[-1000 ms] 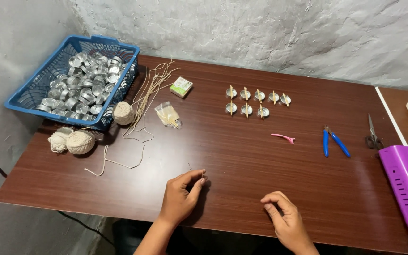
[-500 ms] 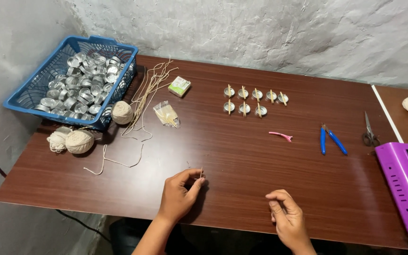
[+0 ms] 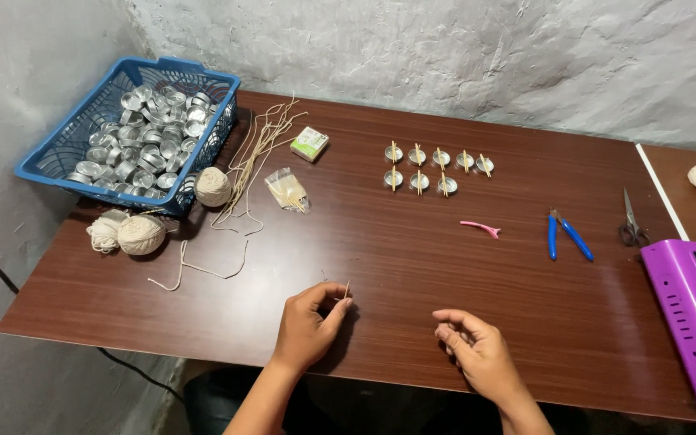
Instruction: Assembling candle wicks into metal wick holders and crimping them using pliers.
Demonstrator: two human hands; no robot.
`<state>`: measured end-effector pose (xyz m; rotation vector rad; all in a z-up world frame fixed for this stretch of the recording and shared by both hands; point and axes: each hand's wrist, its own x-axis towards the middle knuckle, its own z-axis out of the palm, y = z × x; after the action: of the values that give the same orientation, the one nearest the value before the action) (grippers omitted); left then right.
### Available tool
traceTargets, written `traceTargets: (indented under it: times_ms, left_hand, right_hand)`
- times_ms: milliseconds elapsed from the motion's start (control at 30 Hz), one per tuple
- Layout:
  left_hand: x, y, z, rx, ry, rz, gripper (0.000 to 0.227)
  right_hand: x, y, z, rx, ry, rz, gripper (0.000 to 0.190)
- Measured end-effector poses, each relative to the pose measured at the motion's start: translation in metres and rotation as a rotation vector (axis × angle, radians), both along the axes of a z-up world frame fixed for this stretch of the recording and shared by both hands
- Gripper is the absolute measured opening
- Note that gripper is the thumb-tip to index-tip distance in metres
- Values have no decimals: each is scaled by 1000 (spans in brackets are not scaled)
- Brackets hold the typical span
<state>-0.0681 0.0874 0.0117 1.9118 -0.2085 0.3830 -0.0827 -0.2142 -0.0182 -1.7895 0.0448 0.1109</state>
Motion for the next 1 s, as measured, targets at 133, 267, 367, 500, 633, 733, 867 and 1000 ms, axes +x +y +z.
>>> traceTargets:
  times_ms: [133,267,367,500,633,733,867,1000]
  left_hand:
    - [0,0,1,10,-13,0,11]
    - [0,-1,1,5,-13,-7,10]
    - [0,-1,1,7,-28,-8,10]
    - [0,-1,1,9,-17,-19,9]
    - [-1,-1,3,-10,-37,-19,4]
    - [-2,-1,9,-13,-94,-66,4]
    - [-2,-1,10,-14,-167,-196,4]
    - [-6,-1,15,-45,-99,-375,4]
  right_hand:
    - [-2,0,4,-76,-19,4,26]
    - [-11,1,13,-146,-29,57,29]
    - [-23,11,40,-191,-66,237,31]
    - [-25,13,38,-219,-285,225,25]
    - [-15,8,21,-156,-48,48,25]
    - [-8,22,18,-167,-128,39,24]
    - [-4,55,24,-182,-117,177,31]
    - [-3,90,39,-354,-322,300,32]
